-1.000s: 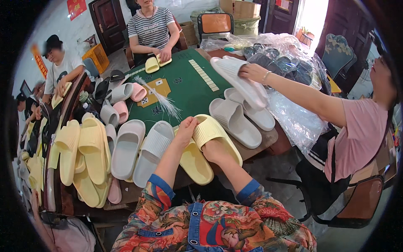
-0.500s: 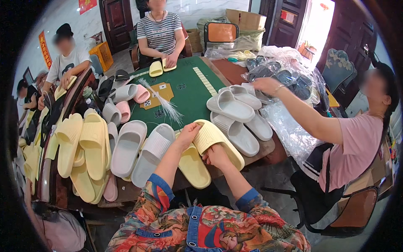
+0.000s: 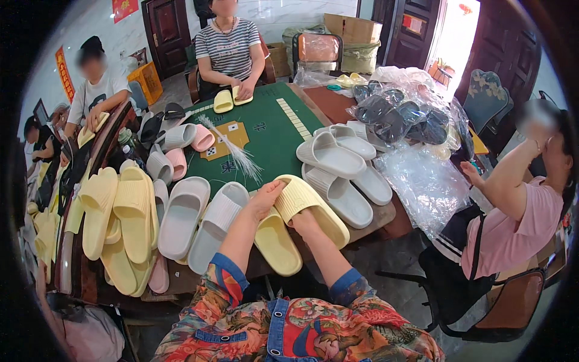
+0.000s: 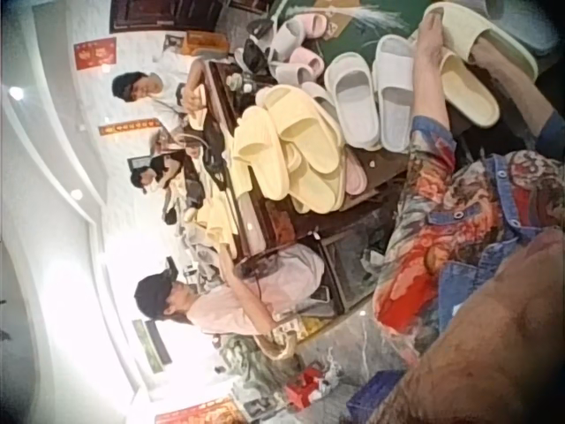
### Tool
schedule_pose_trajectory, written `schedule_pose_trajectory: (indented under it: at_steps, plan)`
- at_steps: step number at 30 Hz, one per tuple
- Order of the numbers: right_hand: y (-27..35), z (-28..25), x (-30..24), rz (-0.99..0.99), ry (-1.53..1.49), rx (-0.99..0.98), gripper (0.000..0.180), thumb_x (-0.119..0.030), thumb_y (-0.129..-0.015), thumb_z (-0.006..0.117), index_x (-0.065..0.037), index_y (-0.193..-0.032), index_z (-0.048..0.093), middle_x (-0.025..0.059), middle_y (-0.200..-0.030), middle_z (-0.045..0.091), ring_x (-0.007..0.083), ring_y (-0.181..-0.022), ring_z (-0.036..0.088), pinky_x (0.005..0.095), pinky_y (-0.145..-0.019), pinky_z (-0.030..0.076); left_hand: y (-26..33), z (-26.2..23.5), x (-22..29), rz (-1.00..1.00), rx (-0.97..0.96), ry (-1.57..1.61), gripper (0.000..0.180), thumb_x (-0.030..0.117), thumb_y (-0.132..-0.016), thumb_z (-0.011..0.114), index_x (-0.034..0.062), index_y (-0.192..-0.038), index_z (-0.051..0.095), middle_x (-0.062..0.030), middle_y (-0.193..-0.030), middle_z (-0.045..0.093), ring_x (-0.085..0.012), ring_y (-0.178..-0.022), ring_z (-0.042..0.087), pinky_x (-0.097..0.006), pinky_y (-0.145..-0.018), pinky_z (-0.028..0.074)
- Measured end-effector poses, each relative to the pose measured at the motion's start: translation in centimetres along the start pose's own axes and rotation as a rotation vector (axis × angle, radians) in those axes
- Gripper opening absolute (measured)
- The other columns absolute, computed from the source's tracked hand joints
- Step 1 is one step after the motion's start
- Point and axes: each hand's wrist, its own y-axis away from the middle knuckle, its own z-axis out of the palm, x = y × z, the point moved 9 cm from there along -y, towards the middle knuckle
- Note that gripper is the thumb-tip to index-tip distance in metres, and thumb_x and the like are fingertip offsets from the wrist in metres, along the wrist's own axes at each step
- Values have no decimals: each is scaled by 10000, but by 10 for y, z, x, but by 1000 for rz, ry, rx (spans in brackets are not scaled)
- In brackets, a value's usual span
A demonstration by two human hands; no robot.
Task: The person pairs up various slippers on the table, attaching them together by threading plastic tag fasteners through them by hand.
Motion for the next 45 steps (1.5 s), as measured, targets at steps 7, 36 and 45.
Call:
schedule_pose_trajectory:
  at_steps: [7,36,45]
  plan:
    - [-6,-16,8,-163,207,179,290,-81,-821,530,-21,-1105,534,67,-868,576,113,-662,534,249,-510,425,0,-1,3,93,18,83,217,215,-934,483,38,-1020,576,26,-897,599,-59,-774,537,-215,-706,452]
    - [60,-17,-70,-465,1068,112,464,-422,-835,543,-29,-1082,527,205,-1009,577,361,-951,538,431,-792,447,62,-40,18,329,650,223,112,119,-889,546,18,-889,596,15,-655,516,-49,-550,429,-186,-492,347]
    - [36,49,-85,-632,393,-165,238,-105,-843,553,-2,-1057,527,140,-846,618,206,-739,606,306,-654,478,71,-31,31,454,665,286,106,119,-861,597,16,-840,607,8,-695,555,-53,-628,486,-188,-579,404]
